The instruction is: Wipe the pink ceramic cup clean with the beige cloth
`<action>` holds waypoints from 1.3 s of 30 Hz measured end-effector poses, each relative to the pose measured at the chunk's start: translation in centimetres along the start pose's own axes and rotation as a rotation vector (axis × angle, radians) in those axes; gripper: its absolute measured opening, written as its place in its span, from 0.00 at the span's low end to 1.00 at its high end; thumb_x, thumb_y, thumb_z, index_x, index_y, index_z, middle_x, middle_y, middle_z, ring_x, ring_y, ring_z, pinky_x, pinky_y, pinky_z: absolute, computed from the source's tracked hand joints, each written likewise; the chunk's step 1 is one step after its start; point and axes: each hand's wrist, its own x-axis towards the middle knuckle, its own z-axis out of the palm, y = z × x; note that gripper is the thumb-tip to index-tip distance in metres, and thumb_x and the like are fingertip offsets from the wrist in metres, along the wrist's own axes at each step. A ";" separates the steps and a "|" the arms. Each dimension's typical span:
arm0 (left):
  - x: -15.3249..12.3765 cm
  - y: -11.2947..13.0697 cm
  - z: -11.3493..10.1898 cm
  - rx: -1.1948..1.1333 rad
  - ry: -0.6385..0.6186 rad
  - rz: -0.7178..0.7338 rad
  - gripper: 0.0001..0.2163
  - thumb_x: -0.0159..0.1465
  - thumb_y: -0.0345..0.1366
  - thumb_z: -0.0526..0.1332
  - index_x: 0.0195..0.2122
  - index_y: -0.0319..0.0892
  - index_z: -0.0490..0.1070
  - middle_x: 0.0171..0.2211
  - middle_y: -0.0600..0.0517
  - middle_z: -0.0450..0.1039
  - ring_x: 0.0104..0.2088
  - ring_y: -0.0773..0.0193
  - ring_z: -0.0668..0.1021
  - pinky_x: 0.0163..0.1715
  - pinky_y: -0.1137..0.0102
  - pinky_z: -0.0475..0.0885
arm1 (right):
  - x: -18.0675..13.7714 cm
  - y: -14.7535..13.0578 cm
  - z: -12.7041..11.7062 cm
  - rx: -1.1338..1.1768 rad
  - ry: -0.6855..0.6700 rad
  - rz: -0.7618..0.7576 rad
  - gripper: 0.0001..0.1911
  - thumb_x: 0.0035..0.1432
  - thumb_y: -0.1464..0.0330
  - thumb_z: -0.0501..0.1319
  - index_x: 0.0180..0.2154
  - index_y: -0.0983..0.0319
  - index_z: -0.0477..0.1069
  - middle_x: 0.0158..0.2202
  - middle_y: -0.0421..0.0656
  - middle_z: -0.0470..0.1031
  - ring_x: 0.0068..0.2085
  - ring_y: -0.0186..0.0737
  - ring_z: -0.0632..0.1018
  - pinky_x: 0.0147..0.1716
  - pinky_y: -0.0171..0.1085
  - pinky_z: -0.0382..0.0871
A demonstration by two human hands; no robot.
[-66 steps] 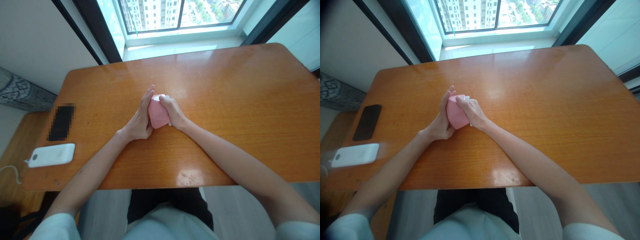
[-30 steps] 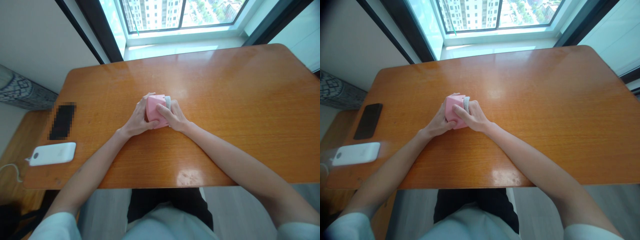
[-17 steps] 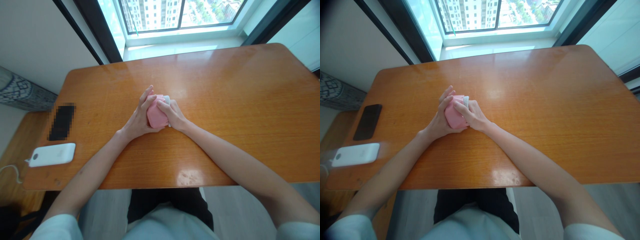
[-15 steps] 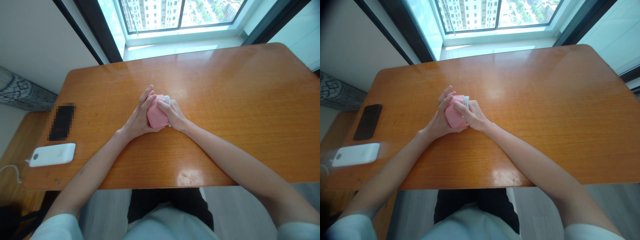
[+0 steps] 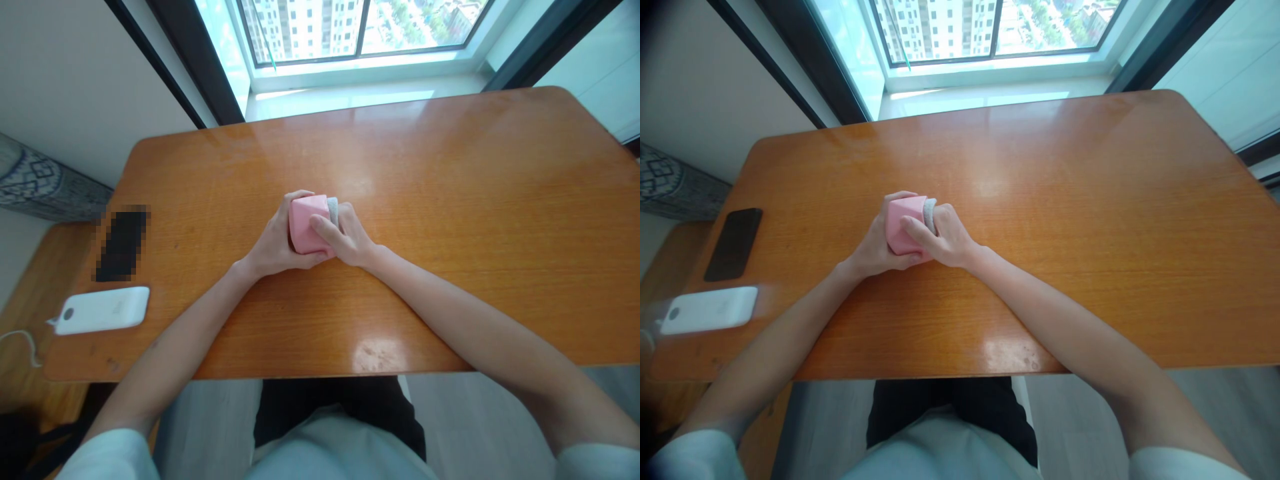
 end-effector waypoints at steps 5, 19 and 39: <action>0.3 0.5 -0.6 -0.181 -0.094 -0.157 0.49 0.56 0.64 0.81 0.71 0.46 0.66 0.61 0.41 0.78 0.58 0.44 0.83 0.58 0.52 0.81 | -0.1 0.2 0.1 -0.081 0.001 -0.072 0.33 0.76 0.41 0.56 0.27 0.55 0.57 0.24 0.35 0.58 0.27 0.33 0.61 0.30 0.41 0.54; 0.9 1.4 -1.4 -0.336 -0.186 -0.307 0.42 0.63 0.75 0.68 0.63 0.43 0.76 0.58 0.41 0.83 0.58 0.39 0.84 0.58 0.52 0.82 | -0.5 0.5 0.3 -0.196 -0.059 -0.214 0.32 0.79 0.43 0.51 0.26 0.54 0.54 0.24 0.36 0.58 0.27 0.36 0.61 0.31 0.43 0.53; 0.6 0.9 -1.1 -0.446 -0.178 -0.243 0.39 0.67 0.73 0.66 0.65 0.45 0.75 0.65 0.40 0.80 0.69 0.35 0.80 0.74 0.42 0.74 | -0.2 0.6 0.6 -0.314 -0.048 -0.313 0.28 0.73 0.51 0.57 0.25 0.55 0.50 0.22 0.36 0.56 0.26 0.35 0.58 0.31 0.42 0.53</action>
